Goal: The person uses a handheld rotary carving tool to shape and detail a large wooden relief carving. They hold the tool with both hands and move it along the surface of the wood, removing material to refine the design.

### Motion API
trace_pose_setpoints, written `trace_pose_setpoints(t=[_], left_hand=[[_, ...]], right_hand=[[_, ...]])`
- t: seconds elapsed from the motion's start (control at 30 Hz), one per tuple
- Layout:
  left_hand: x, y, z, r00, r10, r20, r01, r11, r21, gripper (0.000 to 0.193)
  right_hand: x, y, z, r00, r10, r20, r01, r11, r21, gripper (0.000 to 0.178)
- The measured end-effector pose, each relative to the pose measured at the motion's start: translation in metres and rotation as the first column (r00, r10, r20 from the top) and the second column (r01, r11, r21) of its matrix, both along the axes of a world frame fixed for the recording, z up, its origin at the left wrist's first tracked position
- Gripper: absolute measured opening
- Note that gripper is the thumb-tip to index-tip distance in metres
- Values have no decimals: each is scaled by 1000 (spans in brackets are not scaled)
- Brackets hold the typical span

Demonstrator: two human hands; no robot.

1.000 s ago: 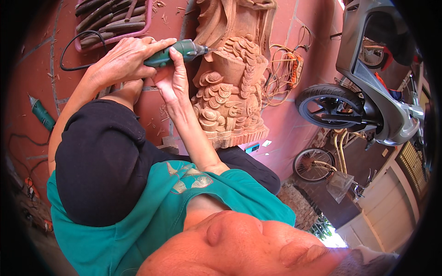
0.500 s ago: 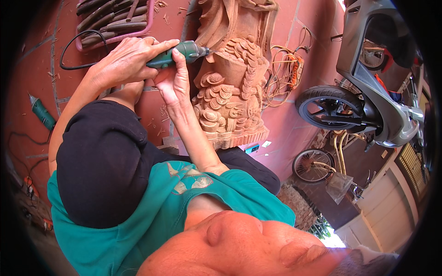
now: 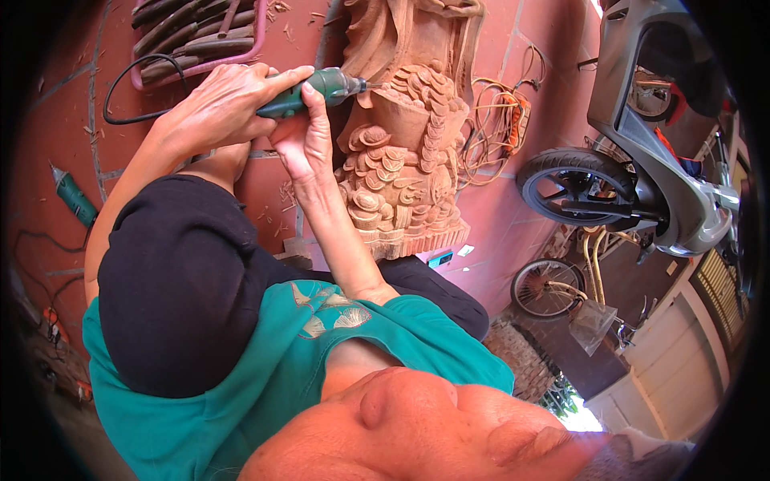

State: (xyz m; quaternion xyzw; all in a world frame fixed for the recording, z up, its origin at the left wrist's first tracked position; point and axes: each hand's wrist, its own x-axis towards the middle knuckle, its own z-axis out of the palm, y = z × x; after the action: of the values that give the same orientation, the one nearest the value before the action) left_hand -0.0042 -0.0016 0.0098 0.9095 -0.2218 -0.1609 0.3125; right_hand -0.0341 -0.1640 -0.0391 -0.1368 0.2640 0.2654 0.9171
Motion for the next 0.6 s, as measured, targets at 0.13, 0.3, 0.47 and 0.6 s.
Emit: trace_pose_setpoints(t=[0.13, 0.3, 0.47, 0.6], left_hand=[[1, 1, 11, 994, -8, -105, 12, 999, 38, 82], [1, 1, 5, 996, 10, -91, -12, 1000, -18, 83], [0, 3, -5, 999, -17, -34, 14, 997, -76, 85], [0, 4, -3, 998, -14, -56, 12, 999, -43, 85]], right_hand=[[-4, 3, 4, 1000, -11, -11, 11, 1000, 12, 41], [-2, 1, 1, 1000, 1, 20, 0, 999, -46, 42], [-2, 1, 6, 1000, -2, 15, 2, 999, -38, 44], [-2, 2, 4, 1000, 3, -9, -3, 999, -39, 44]])
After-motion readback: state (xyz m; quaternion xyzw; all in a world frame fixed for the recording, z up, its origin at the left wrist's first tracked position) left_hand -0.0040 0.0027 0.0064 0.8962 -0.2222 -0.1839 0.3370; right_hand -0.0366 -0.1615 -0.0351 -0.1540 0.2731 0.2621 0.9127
